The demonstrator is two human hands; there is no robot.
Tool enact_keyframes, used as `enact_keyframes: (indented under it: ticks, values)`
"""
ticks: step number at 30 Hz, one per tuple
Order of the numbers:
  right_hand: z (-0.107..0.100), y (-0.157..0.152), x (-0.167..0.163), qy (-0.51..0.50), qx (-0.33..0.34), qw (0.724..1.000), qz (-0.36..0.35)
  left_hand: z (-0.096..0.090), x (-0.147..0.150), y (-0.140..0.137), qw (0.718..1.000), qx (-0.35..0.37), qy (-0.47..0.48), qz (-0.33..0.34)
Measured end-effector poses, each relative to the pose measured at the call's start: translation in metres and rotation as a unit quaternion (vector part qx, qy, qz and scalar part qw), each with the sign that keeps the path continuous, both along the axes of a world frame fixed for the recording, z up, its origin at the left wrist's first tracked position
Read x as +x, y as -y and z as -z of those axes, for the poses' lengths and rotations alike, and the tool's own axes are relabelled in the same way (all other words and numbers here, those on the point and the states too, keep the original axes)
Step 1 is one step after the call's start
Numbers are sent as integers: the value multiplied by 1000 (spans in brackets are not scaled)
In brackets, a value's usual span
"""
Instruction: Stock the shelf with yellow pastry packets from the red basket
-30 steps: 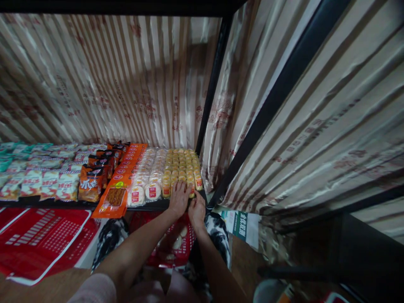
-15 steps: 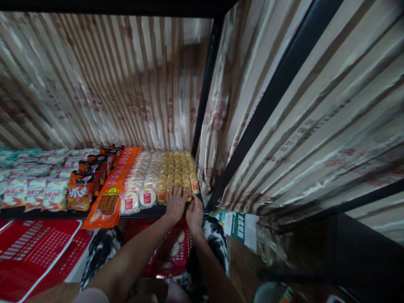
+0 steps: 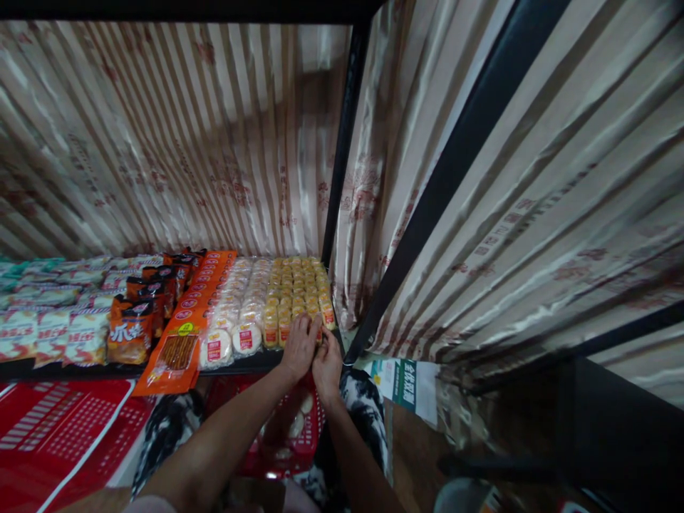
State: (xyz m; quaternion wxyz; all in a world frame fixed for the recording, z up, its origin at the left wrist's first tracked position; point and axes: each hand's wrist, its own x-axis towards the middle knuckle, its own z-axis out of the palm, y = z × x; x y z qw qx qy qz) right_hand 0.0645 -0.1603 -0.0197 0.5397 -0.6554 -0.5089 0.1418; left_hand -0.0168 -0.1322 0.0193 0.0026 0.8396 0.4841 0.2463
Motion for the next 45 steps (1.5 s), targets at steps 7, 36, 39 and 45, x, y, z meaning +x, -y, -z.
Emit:
enact_keyframes:
  ticks: [7, 36, 39, 45]
  values:
    - [1, -1, -1, -19, 2, 1000, -5, 1, 2, -4, 998, -38, 41, 27]
    - [8, 19, -6, 95, 45, 994, -3, -16, 4, -17, 992, -75, 90, 45]
    - [7, 20, -5, 113, 45, 993, 2, -17, 8, -22, 986, -98, 131, 26]
    - [11, 15, -4, 165, 36, 986, -10, -14, 18, -33, 979, -121, 162, 16]
